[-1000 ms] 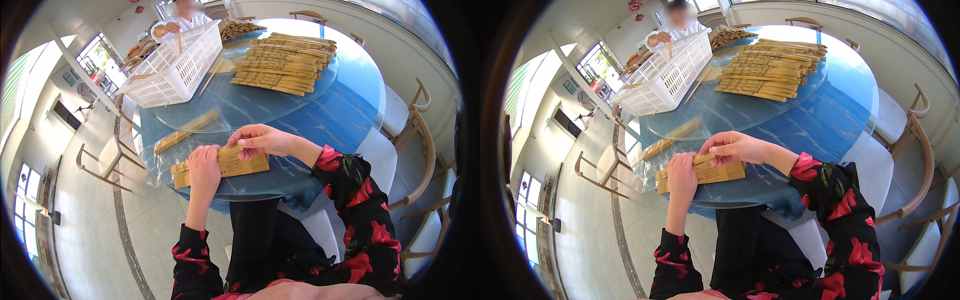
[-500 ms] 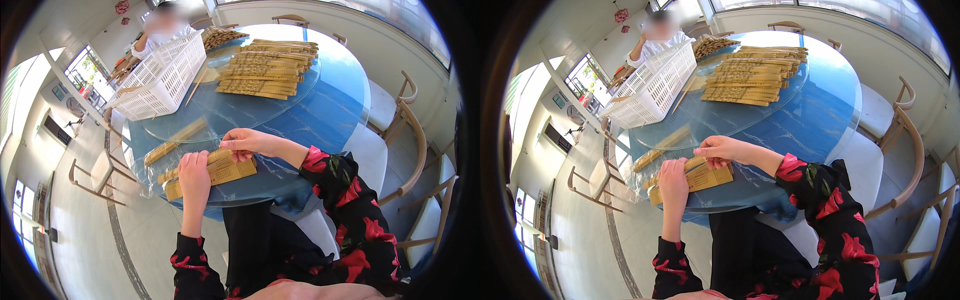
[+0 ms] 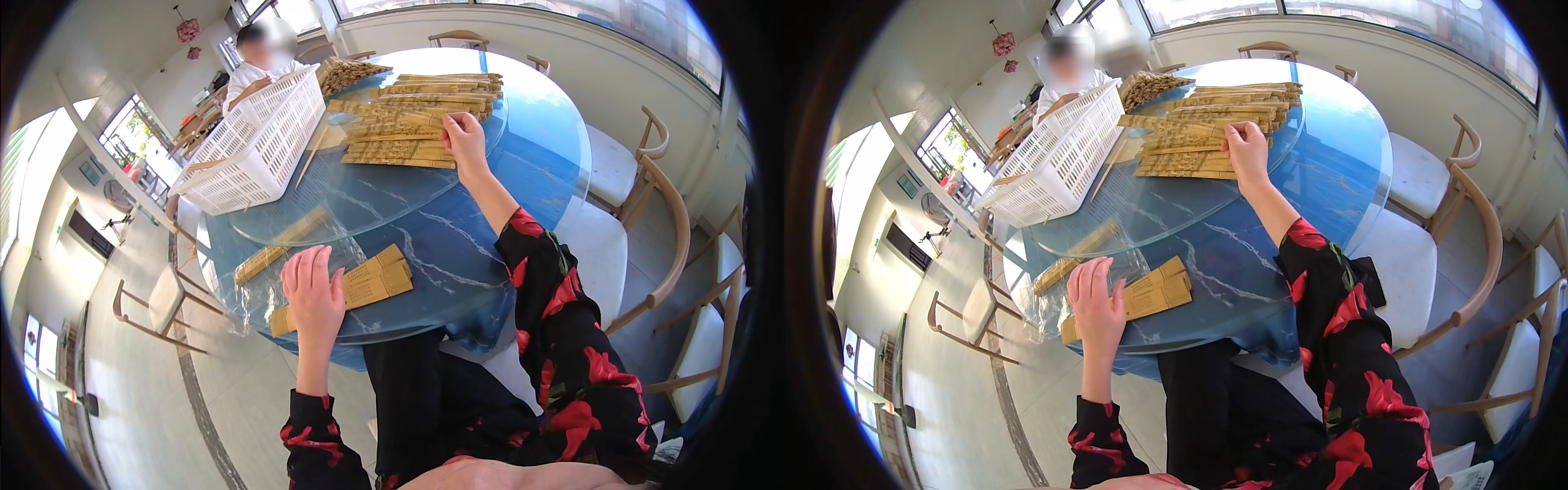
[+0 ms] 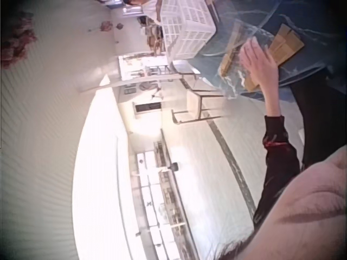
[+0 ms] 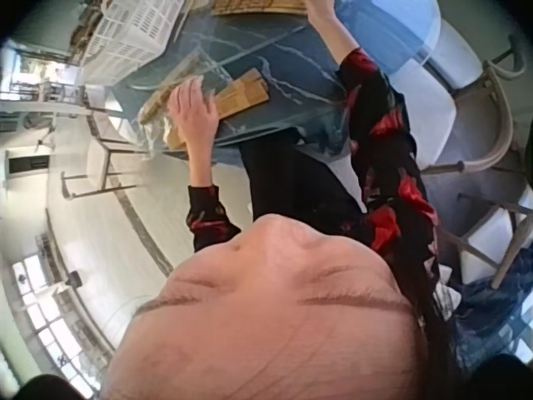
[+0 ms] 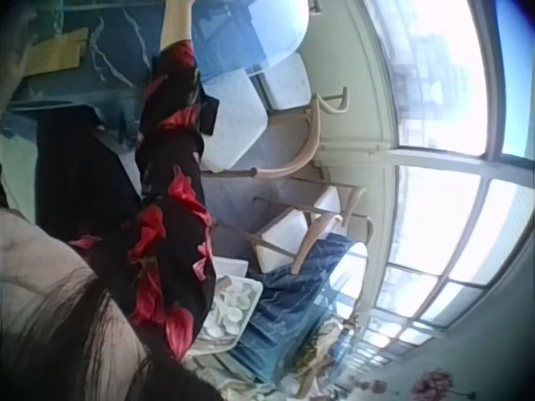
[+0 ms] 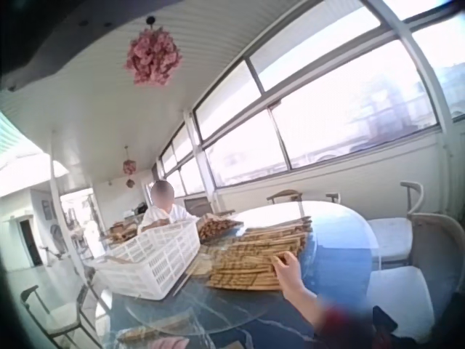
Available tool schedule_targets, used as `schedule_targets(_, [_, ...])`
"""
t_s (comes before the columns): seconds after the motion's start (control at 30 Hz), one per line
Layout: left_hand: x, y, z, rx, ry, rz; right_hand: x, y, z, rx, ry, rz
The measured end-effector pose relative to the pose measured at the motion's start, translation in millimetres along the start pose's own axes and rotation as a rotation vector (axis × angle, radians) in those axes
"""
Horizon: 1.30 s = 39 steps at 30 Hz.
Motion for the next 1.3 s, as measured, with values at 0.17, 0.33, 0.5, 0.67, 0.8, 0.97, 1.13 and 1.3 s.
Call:
schedule_targets(0.17, [3,-2,1,0.001,0.02,-0.015,-28,-4,40,-0.02,-0.075,0.085])
schedule_targets(0.33, [3,-3,2,0.004,0.037,-0.008,-34,1,34,-0.073,-0.174,0.207])
schedule_targets(0.5, [5,1,-2,-0.006,0.047,-0.03,25,16,-51,-0.395,0.258,-0.263])
schedule_targets(0.67, [18,-3,-3,-0.037,0.097,-0.114,71,22,-169,-0.715,0.895,-0.392])
schedule_targets(0.8, [21,3,-8,-0.055,0.189,-0.205,78,15,-203,-0.799,1.105,-0.419])
schedule_targets(0.97, [14,11,13,-0.11,0.257,-0.348,69,21,-197,-0.72,1.07,-0.428])
schedule_targets(1.13, [6,81,69,-0.154,0.148,-0.209,69,17,-212,-0.614,1.207,-0.399])
schedule_targets(1.3, [9,181,133,-0.226,-0.047,-0.133,63,7,-216,-0.526,1.278,-0.444])
Point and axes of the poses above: each hand's wrist, its own z-axis towards the middle knuckle, its own x-axis out of the palm, y = z × x, the point moved 9 cm from there along z, towards the middle knuckle, and after that the axes turned 12 degrees about -y, right-handed, at the moved point
